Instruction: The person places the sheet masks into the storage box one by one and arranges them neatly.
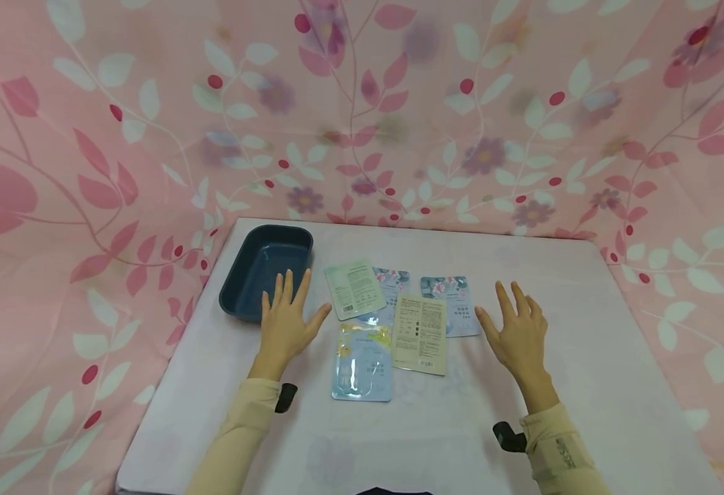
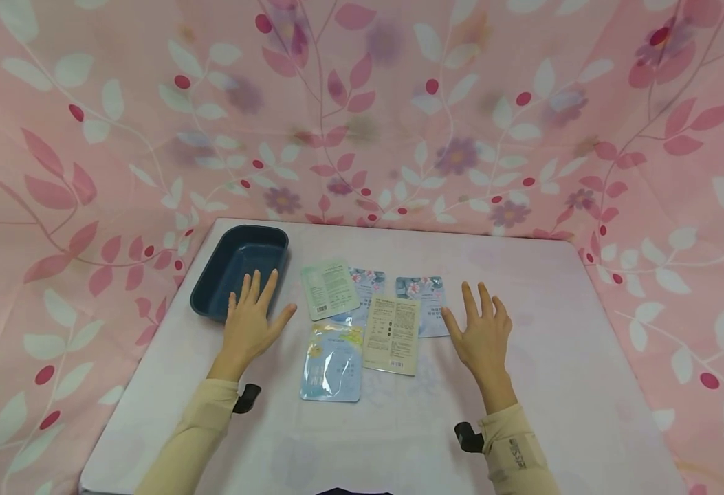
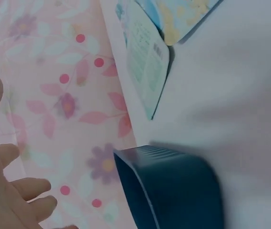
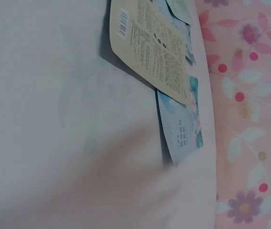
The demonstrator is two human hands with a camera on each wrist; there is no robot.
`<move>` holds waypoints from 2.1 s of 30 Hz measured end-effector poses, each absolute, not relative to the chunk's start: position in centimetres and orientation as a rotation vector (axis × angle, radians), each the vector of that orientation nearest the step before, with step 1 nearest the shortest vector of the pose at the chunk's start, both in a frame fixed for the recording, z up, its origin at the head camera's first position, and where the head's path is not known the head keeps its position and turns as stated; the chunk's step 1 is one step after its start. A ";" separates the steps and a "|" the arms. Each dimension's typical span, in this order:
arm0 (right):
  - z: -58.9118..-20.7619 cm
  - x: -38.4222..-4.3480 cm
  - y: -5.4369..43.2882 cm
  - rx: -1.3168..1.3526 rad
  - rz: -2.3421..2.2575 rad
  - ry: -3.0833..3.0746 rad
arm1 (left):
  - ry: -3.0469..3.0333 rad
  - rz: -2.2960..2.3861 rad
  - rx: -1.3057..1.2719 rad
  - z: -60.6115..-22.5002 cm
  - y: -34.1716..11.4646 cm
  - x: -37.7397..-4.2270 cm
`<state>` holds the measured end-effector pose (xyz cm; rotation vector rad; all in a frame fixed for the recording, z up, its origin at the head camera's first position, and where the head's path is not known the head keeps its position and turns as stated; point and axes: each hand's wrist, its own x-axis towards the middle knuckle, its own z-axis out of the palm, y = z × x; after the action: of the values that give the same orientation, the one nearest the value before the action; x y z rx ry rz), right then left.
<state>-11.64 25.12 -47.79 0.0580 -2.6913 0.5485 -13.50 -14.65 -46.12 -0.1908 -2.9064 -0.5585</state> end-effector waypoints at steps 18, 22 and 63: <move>-50.2 -9.6 24.6 -0.024 0.682 -2.761 | -2.475 -0.739 -0.190 -50.5 -15.4 -11.1; -50.9 -9.0 24.3 -0.066 0.805 -2.859 | -2.549 -0.797 -0.005 -51.3 -15.8 -10.8; -53.9 -7.8 21.7 -0.594 1.547 -2.999 | -1.979 -1.837 0.831 -53.9 -17.7 -13.4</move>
<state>-7.82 21.66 -53.94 -0.5936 -2.9991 1.5470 -13.38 -17.69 -53.87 0.8306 -1.9787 -1.8368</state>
